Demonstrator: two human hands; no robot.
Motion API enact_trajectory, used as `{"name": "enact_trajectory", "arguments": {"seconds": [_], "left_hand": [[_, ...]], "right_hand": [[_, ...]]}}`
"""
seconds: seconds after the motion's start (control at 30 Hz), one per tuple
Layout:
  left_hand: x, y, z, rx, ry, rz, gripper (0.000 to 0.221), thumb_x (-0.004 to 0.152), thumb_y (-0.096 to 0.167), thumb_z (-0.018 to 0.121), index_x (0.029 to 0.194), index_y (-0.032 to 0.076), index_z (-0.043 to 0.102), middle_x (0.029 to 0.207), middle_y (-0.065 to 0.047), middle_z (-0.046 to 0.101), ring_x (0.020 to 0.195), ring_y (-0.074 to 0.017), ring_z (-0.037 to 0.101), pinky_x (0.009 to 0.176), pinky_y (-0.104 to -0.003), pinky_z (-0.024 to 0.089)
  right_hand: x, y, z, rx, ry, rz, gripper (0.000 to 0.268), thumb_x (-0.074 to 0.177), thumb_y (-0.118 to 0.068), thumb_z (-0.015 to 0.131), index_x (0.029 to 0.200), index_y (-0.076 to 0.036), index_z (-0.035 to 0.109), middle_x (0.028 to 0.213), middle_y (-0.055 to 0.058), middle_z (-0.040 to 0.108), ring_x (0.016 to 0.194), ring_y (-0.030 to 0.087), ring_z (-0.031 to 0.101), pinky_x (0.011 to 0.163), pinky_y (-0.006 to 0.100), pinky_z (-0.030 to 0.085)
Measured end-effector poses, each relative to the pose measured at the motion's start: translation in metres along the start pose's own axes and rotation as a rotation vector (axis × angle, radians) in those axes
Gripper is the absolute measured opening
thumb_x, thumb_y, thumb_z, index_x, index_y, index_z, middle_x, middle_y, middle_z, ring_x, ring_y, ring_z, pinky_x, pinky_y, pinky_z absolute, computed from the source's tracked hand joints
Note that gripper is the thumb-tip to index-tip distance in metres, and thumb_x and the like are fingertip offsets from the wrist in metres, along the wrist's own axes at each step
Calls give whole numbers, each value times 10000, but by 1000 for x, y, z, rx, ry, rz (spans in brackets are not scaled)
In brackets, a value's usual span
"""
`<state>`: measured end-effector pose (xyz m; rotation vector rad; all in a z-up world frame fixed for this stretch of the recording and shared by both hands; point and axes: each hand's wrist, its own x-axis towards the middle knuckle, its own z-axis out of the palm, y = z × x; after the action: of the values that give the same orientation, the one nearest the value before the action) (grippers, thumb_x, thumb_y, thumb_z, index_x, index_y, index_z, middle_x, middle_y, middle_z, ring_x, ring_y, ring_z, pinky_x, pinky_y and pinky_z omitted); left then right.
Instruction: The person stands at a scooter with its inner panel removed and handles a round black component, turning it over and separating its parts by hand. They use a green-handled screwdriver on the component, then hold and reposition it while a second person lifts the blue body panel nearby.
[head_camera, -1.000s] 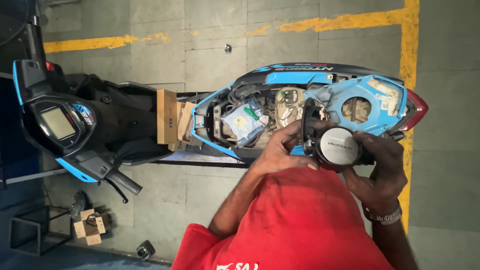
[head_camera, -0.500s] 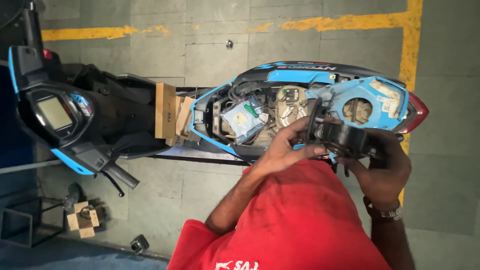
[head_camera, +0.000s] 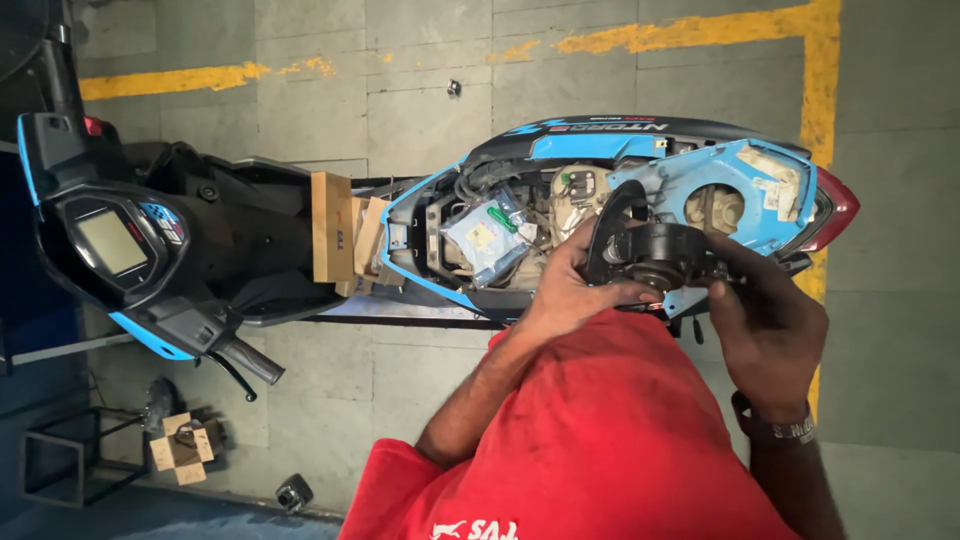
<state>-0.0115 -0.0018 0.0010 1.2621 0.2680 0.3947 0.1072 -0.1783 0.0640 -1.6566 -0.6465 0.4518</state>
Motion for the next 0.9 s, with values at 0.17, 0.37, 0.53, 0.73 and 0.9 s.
{"name": "enact_trajectory", "arguments": {"seconds": [0.17, 0.37, 0.53, 0.73, 0.9], "left_hand": [[-2, 4, 9, -99, 8, -18, 679, 836, -100, 837, 1431, -31, 518, 1373, -121, 617, 1236, -178, 632, 1100, -370, 551], [0, 21, 17, -149, -42, 35, 756, 861, -83, 818, 1499, 1, 422, 1510, -175, 562, 1327, -176, 588, 1174, -381, 527], [-2, 14, 20, -144, -47, 59, 762, 868, -81, 811, 1509, 4, 408, 1502, -190, 547, 1314, -179, 595, 1116, -362, 533], [0, 8, 16, -56, 36, 137, 650, 895, -46, 820, 1433, 31, 464, 1475, -146, 594, 1307, -148, 620, 1116, -333, 543], [3, -3, 0, -87, 165, -37, 679, 874, 30, 839, 1472, -12, 521, 1334, -93, 656, 1200, -133, 636, 1060, -294, 528]], "right_hand": [[9, -13, 8, -65, 57, 49, 312, 1049, -53, 654, 1352, 21, 665, 1023, 1, 661, 863, 27, 555, 760, 190, 469], [7, -3, 8, -198, 91, 40, 273, 1032, -40, 642, 1294, 3, 704, 869, -3, 605, 722, 18, 483, 649, 195, 405], [9, -7, 8, -279, 107, 6, 249, 1008, -36, 627, 1241, 0, 705, 859, 2, 622, 688, 22, 470, 641, 210, 396], [7, 0, 7, -228, 79, 51, 279, 1036, -15, 634, 1308, -3, 690, 844, 25, 629, 705, 39, 511, 678, 215, 433], [5, -20, 8, 82, -71, 104, 453, 889, 73, 726, 1294, -13, 545, 1238, 73, 636, 1068, 147, 708, 844, 261, 598]]}}
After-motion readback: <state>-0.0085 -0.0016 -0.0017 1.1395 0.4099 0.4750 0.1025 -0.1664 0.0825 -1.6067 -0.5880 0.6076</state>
